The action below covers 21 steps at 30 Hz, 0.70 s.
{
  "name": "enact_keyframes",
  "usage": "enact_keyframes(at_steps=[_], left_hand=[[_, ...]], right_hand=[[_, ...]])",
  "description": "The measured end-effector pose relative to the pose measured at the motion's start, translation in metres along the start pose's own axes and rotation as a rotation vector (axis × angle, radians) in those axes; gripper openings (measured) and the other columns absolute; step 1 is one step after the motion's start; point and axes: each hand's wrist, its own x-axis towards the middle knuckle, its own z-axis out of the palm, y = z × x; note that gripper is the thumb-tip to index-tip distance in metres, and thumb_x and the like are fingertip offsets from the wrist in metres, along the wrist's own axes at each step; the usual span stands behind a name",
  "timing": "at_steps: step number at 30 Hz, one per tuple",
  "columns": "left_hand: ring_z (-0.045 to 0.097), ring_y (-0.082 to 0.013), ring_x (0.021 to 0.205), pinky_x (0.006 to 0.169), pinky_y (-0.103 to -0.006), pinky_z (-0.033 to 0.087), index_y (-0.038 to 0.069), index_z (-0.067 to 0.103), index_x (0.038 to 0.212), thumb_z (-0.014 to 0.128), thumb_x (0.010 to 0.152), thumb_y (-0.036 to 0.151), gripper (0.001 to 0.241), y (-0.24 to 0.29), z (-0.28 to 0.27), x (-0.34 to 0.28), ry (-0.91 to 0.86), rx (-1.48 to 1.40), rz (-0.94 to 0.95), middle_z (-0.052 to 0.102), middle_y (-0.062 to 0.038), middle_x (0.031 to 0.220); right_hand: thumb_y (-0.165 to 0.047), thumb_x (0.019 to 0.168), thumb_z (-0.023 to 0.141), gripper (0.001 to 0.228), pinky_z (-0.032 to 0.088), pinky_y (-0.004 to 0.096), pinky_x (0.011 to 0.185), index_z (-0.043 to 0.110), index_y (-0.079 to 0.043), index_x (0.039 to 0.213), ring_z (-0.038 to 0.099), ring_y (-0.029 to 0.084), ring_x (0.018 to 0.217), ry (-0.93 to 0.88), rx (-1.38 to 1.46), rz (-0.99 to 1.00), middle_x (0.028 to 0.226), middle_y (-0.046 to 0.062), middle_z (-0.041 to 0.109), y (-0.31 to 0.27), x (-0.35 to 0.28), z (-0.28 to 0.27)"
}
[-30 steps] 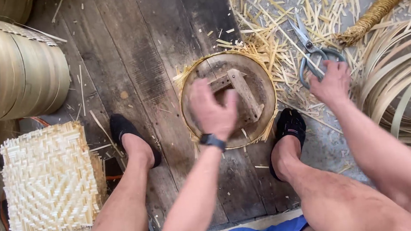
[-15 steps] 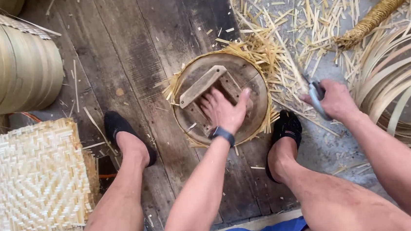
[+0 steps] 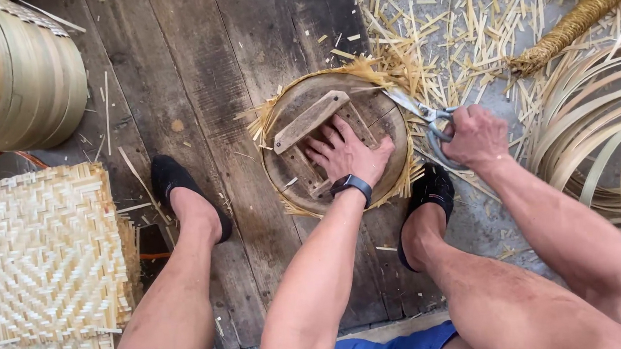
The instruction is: Assembling bamboo steamer bases by fitting woven mats into hoops using a wooden mold and trimming edges with scissors.
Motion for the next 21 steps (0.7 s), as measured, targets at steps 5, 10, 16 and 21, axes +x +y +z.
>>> enact_keyframes(at_steps=[5,10,16,21], left_hand=[[0.010,-0.0630,0.145,0.118,-0.0688,0.003,0.000,0.014,0.159,0.070,0.071,0.070,0.126,0.000,-0.001,0.000,0.036,0.011,0.011,0.021,-0.033,0.161],[0.010,-0.0650,0.143,0.117,-0.0698,0.002,-0.002,0.014,0.158,0.072,0.070,0.068,0.126,-0.004,-0.013,-0.002,0.015,-0.005,0.040,0.023,-0.028,0.162],[0.012,-0.0598,0.148,0.123,-0.0678,0.003,0.000,0.018,0.158,0.075,0.063,0.065,0.128,-0.022,-0.024,-0.015,-0.154,0.137,0.253,0.028,-0.023,0.162],[0.006,-0.0624,0.145,0.119,-0.0683,0.001,-0.003,0.020,0.155,0.077,0.063,0.062,0.127,-0.026,-0.018,-0.011,-0.123,0.136,0.319,0.024,-0.025,0.162]], right_hand=[[-0.053,0.089,0.069,0.054,0.049,0.039,0.078,0.067,-0.001,0.100,0.059,0.027,0.088,0.362,-0.083,-0.189,0.096,0.015,0.062,-0.015,0.026,-0.017],[-0.055,0.086,0.071,0.056,0.049,0.038,0.075,0.068,0.000,0.095,0.059,0.027,0.085,0.313,-0.092,-0.212,0.091,0.015,0.061,-0.023,0.034,-0.027],[-0.045,0.105,0.055,0.043,0.052,0.039,0.075,0.071,-0.006,0.100,0.064,0.023,0.085,0.045,-0.139,-0.127,0.094,0.013,0.065,0.018,0.021,-0.008],[-0.065,0.077,0.064,0.062,0.055,0.037,0.064,0.071,-0.004,0.083,0.061,0.024,0.073,0.581,-0.260,-0.338,0.080,0.012,0.062,-0.026,0.041,-0.012]])
